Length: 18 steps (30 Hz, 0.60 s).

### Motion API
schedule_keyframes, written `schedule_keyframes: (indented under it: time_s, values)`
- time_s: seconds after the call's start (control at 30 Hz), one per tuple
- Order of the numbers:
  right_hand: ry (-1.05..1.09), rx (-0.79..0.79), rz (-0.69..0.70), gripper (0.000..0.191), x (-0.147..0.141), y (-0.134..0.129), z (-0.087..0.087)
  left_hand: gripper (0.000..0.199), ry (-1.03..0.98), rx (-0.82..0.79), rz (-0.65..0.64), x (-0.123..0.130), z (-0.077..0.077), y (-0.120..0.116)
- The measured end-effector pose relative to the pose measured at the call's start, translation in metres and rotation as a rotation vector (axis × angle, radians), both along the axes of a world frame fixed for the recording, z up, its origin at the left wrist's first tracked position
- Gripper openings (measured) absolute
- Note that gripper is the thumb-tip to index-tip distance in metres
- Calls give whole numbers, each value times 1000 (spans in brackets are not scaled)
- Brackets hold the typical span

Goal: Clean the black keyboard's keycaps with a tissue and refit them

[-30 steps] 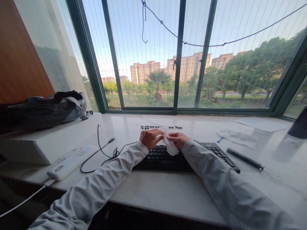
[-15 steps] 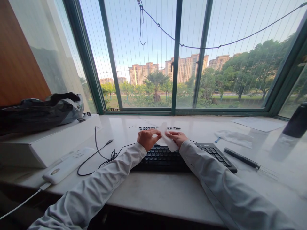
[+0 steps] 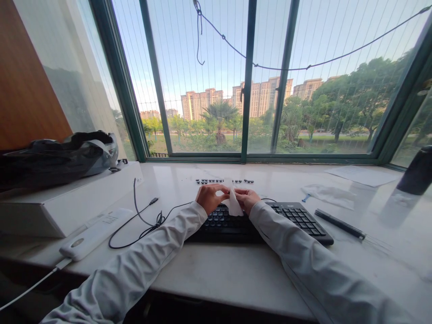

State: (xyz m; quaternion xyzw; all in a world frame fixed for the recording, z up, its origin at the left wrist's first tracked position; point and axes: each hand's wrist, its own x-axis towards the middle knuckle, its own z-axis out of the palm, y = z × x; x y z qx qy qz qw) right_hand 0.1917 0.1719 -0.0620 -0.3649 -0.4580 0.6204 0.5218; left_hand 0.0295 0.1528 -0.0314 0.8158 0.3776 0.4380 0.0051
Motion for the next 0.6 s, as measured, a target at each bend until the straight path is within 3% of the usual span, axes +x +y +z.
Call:
schedule_keyframes:
  time_s: [0.13,0.33,0.6]
  values:
    - [-13,-9,-76,41,4,0,4,16,-56,-44,16,-2,3,0]
    - [11,-5,-63,38,4,-2,6,19,-82,-66,26,-3,3,2]
    - [-49,85,55,45,-1,-4,4,21,-93,38,72,-5,2,-1]
